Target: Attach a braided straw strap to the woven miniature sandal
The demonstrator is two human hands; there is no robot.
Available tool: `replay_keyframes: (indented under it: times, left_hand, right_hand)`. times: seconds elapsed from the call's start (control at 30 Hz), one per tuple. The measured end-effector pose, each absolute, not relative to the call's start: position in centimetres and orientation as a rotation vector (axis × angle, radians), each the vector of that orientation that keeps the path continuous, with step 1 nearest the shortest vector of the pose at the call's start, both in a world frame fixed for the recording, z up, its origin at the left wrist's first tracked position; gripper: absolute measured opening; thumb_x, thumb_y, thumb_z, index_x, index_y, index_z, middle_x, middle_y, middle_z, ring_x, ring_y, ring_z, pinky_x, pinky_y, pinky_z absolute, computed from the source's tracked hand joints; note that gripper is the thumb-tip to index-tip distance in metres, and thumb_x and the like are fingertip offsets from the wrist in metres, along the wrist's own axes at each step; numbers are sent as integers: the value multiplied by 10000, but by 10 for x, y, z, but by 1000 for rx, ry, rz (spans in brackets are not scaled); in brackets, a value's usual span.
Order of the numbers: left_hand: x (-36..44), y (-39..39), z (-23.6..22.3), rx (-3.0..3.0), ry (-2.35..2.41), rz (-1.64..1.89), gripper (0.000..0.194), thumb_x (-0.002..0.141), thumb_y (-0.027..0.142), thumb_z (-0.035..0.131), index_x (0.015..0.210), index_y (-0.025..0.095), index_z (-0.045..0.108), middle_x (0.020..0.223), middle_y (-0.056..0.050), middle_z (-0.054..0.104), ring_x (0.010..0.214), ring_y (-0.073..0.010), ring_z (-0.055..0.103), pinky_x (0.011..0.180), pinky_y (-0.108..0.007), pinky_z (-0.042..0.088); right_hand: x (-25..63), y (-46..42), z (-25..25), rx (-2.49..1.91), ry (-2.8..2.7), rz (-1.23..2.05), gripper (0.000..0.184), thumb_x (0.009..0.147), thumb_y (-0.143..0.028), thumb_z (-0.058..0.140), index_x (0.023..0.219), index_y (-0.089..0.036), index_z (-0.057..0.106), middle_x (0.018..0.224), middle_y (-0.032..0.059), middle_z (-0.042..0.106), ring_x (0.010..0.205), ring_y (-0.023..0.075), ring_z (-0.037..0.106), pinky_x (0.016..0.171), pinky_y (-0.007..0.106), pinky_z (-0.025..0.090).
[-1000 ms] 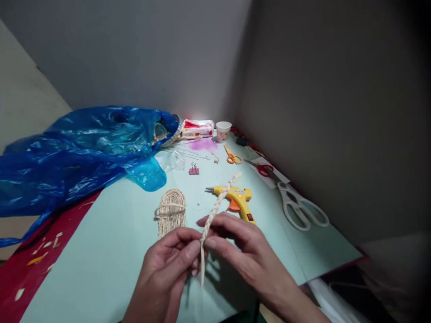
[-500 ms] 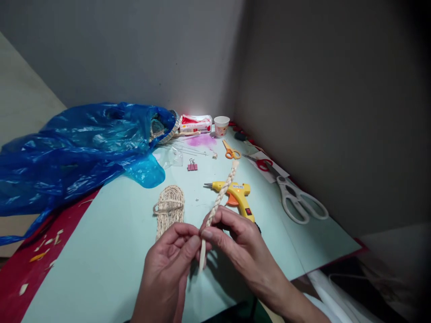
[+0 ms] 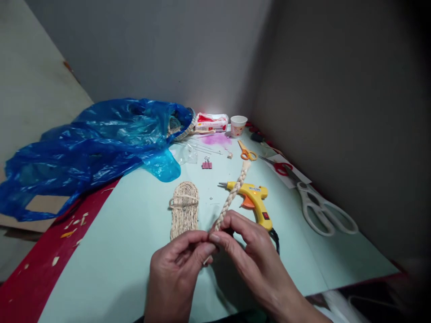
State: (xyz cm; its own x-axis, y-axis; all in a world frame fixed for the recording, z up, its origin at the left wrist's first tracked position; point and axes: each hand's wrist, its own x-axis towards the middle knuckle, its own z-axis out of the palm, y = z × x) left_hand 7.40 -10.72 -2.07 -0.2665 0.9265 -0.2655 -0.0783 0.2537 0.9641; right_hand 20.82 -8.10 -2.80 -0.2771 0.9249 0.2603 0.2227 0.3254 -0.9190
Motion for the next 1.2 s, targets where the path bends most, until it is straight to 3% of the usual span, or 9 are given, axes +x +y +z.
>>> replay_keyframes:
  times: [0.17, 0.43, 0.53, 0.63, 0.73, 0.87, 1.0, 1.07, 1.2]
  left_hand:
    - [67, -111, -19, 878, 1493, 1232, 59, 657, 272, 790, 679, 217, 794, 613, -27, 717, 605, -187, 650, 607, -251, 525]
    - [48, -112, -25, 852, 1431, 1123, 232, 686, 398, 752, 738, 174, 785, 674, -92, 747, 598, -188, 616, 584, -275, 450]
    - [43, -110, -28, 814, 1380, 1122, 251, 670, 418, 765, 689, 167, 769, 616, -82, 720, 540, -149, 546, 537, -250, 396]
    - [36, -105, -21, 735, 1365, 1106, 253, 627, 409, 797, 617, 164, 731, 559, -72, 695, 497, -127, 506, 508, -232, 373]
    - [25, -100, -9, 690, 1374, 1053, 258, 581, 387, 833, 594, 155, 721, 548, -74, 688, 491, -118, 495, 500, -220, 363]
    - [16, -94, 2, 694, 1363, 1015, 243, 606, 366, 827, 642, 148, 727, 590, -70, 691, 527, -117, 492, 527, -215, 361]
    - [15, -84, 2, 665, 1251, 1020, 185, 700, 330, 766, 693, 150, 724, 666, -58, 687, 645, -150, 561, 630, -243, 422]
    - [16, -76, 0, 652, 1175, 1081, 134, 724, 285, 752, 713, 155, 724, 691, -37, 667, 695, -152, 574, 689, -253, 448]
    - [19, -59, -7, 663, 1186, 1196, 105, 736, 240, 763, 774, 147, 734, 702, -16, 645, 665, -113, 550, 623, -204, 434]
  right_hand:
    - [203, -77, -27, -1048, -1748, 1058, 218, 960, -279, 542, 754, -208, 531, 716, -11, 572, 665, 136, 530, 601, 262, 397]
    - [195, -66, -18, -1031, -1579, 1566, 274, 920, -430, 611, 759, -211, 577, 690, -3, 601, 666, 153, 553, 608, 263, 445]
    - [201, -65, -14, -1079, -1803, 1295, 209, 948, -358, 579, 793, -218, 583, 736, -3, 615, 690, 147, 570, 620, 258, 456]
    - [212, -63, -5, -1053, -2041, 752, 77, 960, -220, 553, 898, -226, 599, 841, 17, 625, 756, 148, 591, 657, 260, 471]
    - [218, -59, 8, -971, -2139, 361, 117, 946, -144, 556, 1009, -230, 601, 916, 49, 629, 815, 169, 606, 697, 281, 482]
    - [213, -51, 16, -902, -2197, 300, 130, 944, -123, 544, 968, -233, 609, 870, 57, 628, 774, 178, 609, 638, 277, 481]
    - [200, -40, 10, -810, -2306, 174, 251, 954, -90, 490, 1106, -233, 629, 966, 73, 631, 845, 193, 571, 687, 303, 457]
    - [193, -29, 6, -734, -2364, 74, 265, 978, -98, 434, 1077, -208, 653, 949, 78, 624, 822, 190, 534, 672, 308, 427]
    - [182, 2, -2, -687, -2390, 68, 263, 988, -118, 432, 991, -171, 690, 910, 73, 596, 791, 167, 515, 650, 283, 404]
